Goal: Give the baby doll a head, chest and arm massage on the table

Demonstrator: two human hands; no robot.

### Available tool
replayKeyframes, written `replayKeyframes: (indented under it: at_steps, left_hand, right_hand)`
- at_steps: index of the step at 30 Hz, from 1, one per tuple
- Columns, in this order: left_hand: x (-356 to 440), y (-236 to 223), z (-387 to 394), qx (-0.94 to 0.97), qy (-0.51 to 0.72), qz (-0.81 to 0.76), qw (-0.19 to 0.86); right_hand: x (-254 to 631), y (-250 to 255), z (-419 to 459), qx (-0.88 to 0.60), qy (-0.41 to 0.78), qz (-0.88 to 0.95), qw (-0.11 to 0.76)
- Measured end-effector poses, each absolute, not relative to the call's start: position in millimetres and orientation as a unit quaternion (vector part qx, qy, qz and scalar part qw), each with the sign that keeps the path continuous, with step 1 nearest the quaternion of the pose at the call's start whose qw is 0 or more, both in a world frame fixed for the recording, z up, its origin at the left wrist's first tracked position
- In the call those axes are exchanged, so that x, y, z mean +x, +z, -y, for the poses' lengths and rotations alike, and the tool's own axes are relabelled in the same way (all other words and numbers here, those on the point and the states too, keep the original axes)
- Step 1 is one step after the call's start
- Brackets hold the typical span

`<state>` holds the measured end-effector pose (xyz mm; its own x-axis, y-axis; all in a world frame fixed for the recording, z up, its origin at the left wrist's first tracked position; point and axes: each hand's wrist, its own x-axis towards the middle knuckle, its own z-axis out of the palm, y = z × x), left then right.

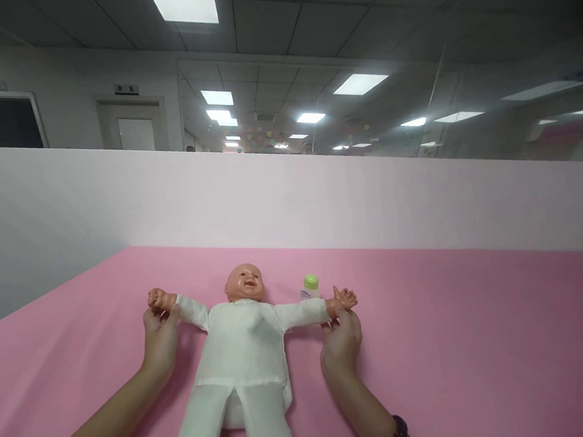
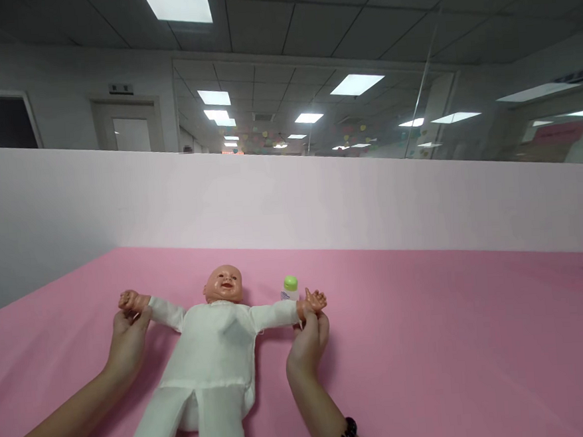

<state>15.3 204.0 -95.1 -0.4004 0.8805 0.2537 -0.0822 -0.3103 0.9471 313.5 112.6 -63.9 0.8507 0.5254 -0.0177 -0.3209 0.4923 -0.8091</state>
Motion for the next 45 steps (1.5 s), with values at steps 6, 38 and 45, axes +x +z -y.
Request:
replayKeyframes:
  at_steps: [6,38,45]
  left_hand:
    - [35,-83,-183,0.506,0.669,-0.407,0.363]
    - [44,-86,-162,0.863,0.393,-0.304,0.094]
    - [45,-88,-162,0.812,0.458,-0.328,0.151]
  right_hand:
    - [293,-69,-101,-0.405,0.165,0.366,0.822]
    - [275,-56,-77,-0.271,-0.018,0.876,0.398]
    - [279,-71,-83,-0.281,-0.015,0.838,0.467]
